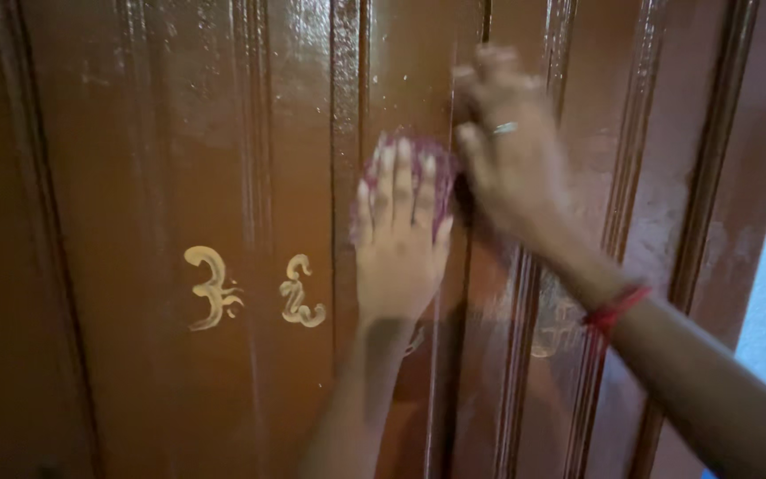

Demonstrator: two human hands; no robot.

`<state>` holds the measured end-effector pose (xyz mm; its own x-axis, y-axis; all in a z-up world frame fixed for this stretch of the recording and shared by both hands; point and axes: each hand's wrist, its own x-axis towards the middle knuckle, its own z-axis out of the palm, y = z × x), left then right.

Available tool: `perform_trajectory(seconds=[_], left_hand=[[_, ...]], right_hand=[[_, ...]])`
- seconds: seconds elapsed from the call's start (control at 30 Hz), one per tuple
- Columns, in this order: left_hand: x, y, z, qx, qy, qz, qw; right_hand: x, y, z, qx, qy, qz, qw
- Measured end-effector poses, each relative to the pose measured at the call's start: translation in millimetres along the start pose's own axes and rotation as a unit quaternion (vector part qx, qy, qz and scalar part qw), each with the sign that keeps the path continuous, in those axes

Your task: The person wipes a brown wooden door with a small patterned cloth. They move the cloth over the flat panels and the raised decorative symbols, including a swastika and Om, repeatedly rubbing the surface.

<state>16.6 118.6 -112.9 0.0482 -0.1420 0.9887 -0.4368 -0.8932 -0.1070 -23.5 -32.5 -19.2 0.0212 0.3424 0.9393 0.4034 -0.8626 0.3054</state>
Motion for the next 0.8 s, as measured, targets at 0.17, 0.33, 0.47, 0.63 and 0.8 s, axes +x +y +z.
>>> perform_trajectory(seconds=[0.17, 0.33, 0.47, 0.63, 0.8], left_hand=[[-33, -15, 2, -0.013, -0.063, -0.001, 0.998], [-33, -33, -12, -0.043, -0.172, 0.058, 0.982], [-39, -47, -18, 0.005, -0.188, 0.165, 0.968], [-57, -90, -22, 0.068, -0.027, 0.318, 0.945], [-64, -99, -23, 0.039, 0.013, 0.321, 0.946]], right_hand=[[1, -89, 42, -0.026, -0.059, -0.041, 0.997], [-23, -117, 63, -0.025, -0.045, 0.040, 0.998], [-26, -104, 65, -0.019, -0.050, 0.025, 0.998], [-50, -92, 55, -0.046, -0.076, -0.025, 0.996], [-64, -95, 56, -0.063, -0.067, -0.033, 0.995]])
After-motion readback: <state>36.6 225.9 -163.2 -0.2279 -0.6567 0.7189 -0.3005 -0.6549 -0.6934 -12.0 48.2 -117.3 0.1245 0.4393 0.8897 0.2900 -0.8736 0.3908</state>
